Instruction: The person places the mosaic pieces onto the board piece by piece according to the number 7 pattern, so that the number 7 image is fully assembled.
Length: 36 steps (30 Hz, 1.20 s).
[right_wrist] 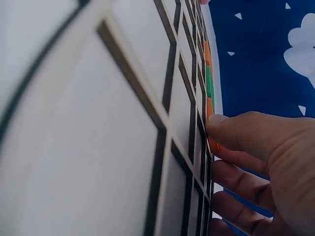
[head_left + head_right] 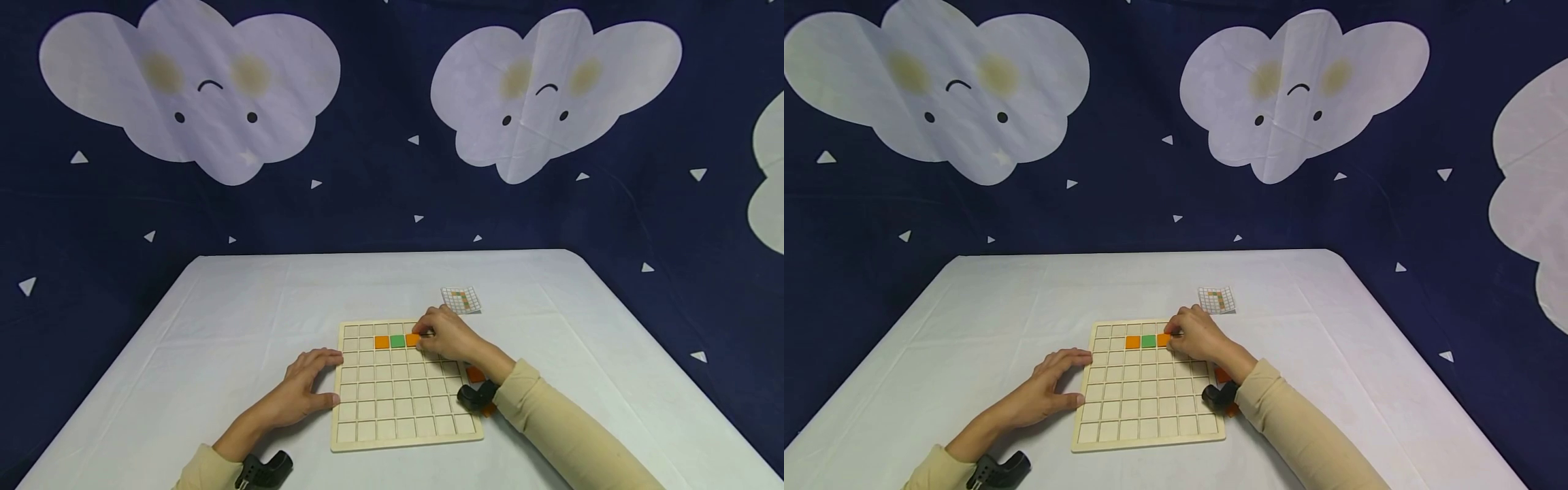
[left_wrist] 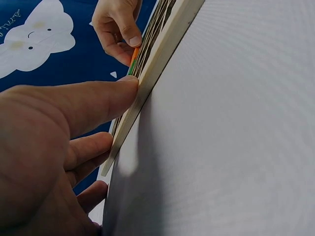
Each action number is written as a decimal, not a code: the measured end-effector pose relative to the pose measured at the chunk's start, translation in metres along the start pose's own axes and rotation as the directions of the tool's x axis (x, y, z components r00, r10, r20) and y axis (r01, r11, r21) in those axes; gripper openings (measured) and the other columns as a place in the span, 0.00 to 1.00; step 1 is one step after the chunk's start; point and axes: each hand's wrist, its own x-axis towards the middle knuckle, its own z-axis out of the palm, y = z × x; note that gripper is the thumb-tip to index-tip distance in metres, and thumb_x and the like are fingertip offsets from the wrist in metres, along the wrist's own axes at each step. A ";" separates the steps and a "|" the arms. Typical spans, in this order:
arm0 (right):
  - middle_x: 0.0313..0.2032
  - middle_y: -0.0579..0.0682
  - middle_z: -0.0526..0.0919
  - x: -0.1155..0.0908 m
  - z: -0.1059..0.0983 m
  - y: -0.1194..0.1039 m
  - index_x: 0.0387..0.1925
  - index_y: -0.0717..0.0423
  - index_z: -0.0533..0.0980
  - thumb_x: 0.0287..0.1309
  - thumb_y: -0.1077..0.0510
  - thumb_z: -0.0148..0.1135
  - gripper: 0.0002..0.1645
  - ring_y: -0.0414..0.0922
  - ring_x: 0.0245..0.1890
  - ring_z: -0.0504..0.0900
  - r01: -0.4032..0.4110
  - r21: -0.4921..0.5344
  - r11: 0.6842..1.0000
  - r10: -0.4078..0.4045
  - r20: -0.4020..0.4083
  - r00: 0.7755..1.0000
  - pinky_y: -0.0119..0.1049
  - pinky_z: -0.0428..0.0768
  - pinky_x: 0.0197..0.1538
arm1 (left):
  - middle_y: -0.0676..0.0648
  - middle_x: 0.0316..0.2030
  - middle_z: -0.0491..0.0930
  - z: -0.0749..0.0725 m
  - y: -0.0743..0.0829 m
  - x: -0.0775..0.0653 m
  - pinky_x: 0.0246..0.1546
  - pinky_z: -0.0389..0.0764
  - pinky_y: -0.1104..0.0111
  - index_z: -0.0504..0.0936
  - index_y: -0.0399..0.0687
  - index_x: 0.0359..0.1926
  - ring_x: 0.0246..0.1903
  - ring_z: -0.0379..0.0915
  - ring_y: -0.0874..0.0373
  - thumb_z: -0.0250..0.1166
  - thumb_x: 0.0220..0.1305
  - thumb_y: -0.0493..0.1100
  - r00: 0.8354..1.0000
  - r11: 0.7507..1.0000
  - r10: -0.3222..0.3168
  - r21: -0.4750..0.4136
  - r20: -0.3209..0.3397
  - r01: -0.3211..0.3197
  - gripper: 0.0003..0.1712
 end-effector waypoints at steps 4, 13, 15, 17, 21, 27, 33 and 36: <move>0.37 0.43 0.79 0.000 0.000 -0.001 0.38 0.48 0.83 0.50 0.54 0.69 0.11 0.39 0.37 0.68 -0.001 -0.003 1.000 0.001 0.001 1.000 0.35 0.69 0.43 | 0.49 0.63 0.66 0.000 0.000 0.000 0.64 0.44 0.43 0.72 0.47 0.58 0.66 0.52 0.45 0.71 0.50 0.47 1.000 1.000 0.002 -0.003 0.004 -0.002 0.33; 0.38 0.43 0.79 0.000 0.000 -0.001 0.39 0.49 0.83 0.49 0.54 0.69 0.12 0.40 0.37 0.68 0.005 -0.009 1.000 -0.005 0.005 1.000 0.36 0.69 0.43 | 0.49 0.63 0.66 -0.001 0.001 0.000 0.64 0.44 0.43 0.72 0.47 0.58 0.66 0.53 0.45 0.72 0.50 0.47 1.000 1.000 0.001 -0.002 0.000 -0.001 0.34; 0.38 0.44 0.79 -0.001 0.000 -0.001 0.39 0.49 0.83 0.49 0.54 0.69 0.13 0.40 0.37 0.68 0.006 -0.006 1.000 -0.006 0.006 1.000 0.36 0.69 0.43 | 0.49 0.63 0.66 -0.001 0.000 0.000 0.64 0.44 0.43 0.72 0.47 0.58 0.66 0.53 0.46 0.72 0.50 0.47 1.000 1.000 0.005 -0.004 0.002 -0.005 0.34; 0.38 0.44 0.80 -0.001 -0.001 -0.001 0.40 0.49 0.83 0.49 0.54 0.69 0.13 0.40 0.37 0.68 0.008 -0.004 1.000 -0.008 0.006 1.000 0.36 0.69 0.43 | 0.48 0.63 0.66 -0.001 0.000 0.000 0.64 0.44 0.44 0.72 0.46 0.58 0.66 0.53 0.46 0.72 0.50 0.46 1.000 1.000 0.007 -0.008 0.002 -0.007 0.34; 0.38 0.44 0.79 -0.001 -0.001 -0.001 0.40 0.49 0.83 0.50 0.54 0.69 0.13 0.40 0.37 0.68 0.006 0.003 1.000 -0.006 0.009 1.000 0.36 0.69 0.43 | 0.49 0.63 0.66 0.000 0.000 0.000 0.64 0.43 0.44 0.72 0.46 0.58 0.66 0.53 0.46 0.72 0.50 0.46 1.000 1.000 0.005 -0.014 0.002 -0.005 0.34; 0.38 0.43 0.79 -0.001 -0.004 -0.002 0.40 0.49 0.83 0.50 0.54 0.69 0.13 0.41 0.38 0.69 -0.011 0.029 1.000 0.011 0.007 1.000 0.36 0.69 0.43 | 0.49 0.63 0.66 0.000 0.000 0.000 0.64 0.44 0.44 0.72 0.46 0.58 0.65 0.53 0.46 0.72 0.50 0.46 1.000 1.000 0.012 -0.011 -0.002 -0.012 0.34; 0.40 0.44 0.79 -0.003 -0.010 -0.001 0.43 0.51 0.82 0.52 0.53 0.68 0.15 0.42 0.39 0.69 -0.040 0.039 0.998 0.039 0.004 0.999 0.36 0.71 0.41 | 0.48 0.63 0.66 0.000 0.000 0.000 0.63 0.44 0.43 0.72 0.46 0.58 0.66 0.52 0.44 0.72 0.50 0.45 1.000 1.000 0.021 -0.012 -0.004 -0.021 0.33; 0.41 0.45 0.79 -0.004 -0.014 -0.001 0.44 0.50 0.81 0.53 0.53 0.67 0.15 0.43 0.41 0.70 -0.056 0.048 0.997 0.056 0.000 0.998 0.38 0.72 0.43 | 0.49 0.63 0.66 -0.001 0.000 0.000 0.63 0.43 0.43 0.72 0.46 0.58 0.66 0.52 0.44 0.72 0.50 0.46 1.000 1.000 0.016 -0.017 -0.003 -0.016 0.33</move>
